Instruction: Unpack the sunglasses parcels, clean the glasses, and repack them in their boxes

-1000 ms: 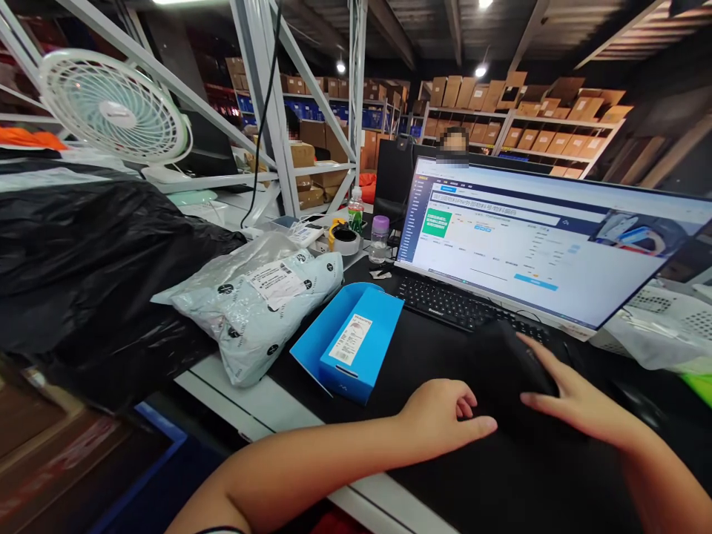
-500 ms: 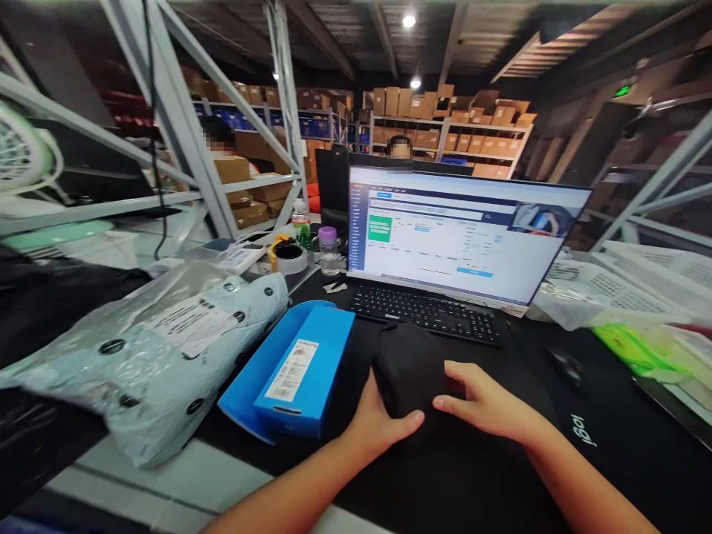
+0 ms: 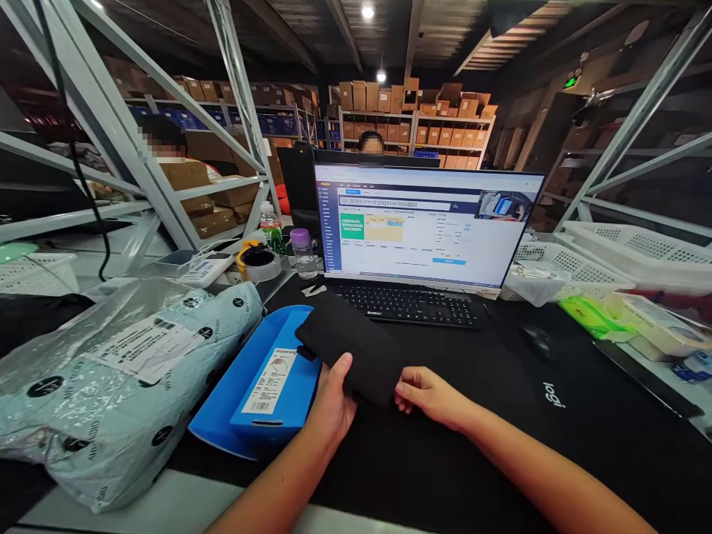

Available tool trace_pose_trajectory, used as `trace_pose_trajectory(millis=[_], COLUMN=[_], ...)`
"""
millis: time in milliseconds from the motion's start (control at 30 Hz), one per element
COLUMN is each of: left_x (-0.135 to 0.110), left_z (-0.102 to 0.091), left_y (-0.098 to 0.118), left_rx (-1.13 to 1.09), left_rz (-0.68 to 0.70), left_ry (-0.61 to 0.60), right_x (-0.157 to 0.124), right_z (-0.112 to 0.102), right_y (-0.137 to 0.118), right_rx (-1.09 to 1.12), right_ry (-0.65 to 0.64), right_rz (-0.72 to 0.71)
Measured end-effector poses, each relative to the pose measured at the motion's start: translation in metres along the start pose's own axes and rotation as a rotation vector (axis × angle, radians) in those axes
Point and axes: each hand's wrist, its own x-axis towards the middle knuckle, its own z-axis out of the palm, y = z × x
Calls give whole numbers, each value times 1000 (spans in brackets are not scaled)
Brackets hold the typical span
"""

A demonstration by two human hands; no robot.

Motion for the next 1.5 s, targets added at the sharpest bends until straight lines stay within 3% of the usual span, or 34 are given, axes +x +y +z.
trace_pose_trajectory(millis=[100, 233, 367, 467, 567, 700, 767, 867, 1000, 1133, 1233, 1333, 1433, 1500], left_x=[0, -3, 0, 4, 5, 4, 0, -10, -10, 11, 19, 16, 11, 11], left_z=[-1, 0, 3, 7, 14, 19, 19, 17, 15, 12, 11, 13, 15, 15], left_y=[-4, -9, -10, -8, -5, -12, -24, -42, -47, -37, -32, -30, -30, -32], left_rx=[8, 93, 360, 532, 691, 874, 979, 1140, 1313, 1441, 1445, 1368, 1093, 827], left_rz=[23, 75, 265, 416, 461, 477, 566, 734, 826, 898, 873, 742, 420, 197], left_ry=[-29, 15, 55, 62, 48, 31, -21, -226, -523, -586, -593, -544, -326, -179], right_x=[-2, -5, -19, -38, -56, -67, -68, -71, -65, -41, -25, -23, -30, -34], right_z=[-1, -7, -17, -26, -31, -34, -38, -49, -61, -58, -52, -49, -46, -42], right_y=[-2, -9, -30, -54, -76, -92, -98, -108, -107, -87, -78, -80, -82, -76], right_rx=[-9, -25, -62, -158, -224, -75, 83, 210, 219, 304, 363, 388, 394, 283], right_ry=[21, -108, -214, -190, -146, -140, -77, 124, 288, 487, 551, 545, 479, 404], right_rz=[9, 99, 178, 137, 81, -12, -100, -200, -128, -86, -110, -144, -200, -227])
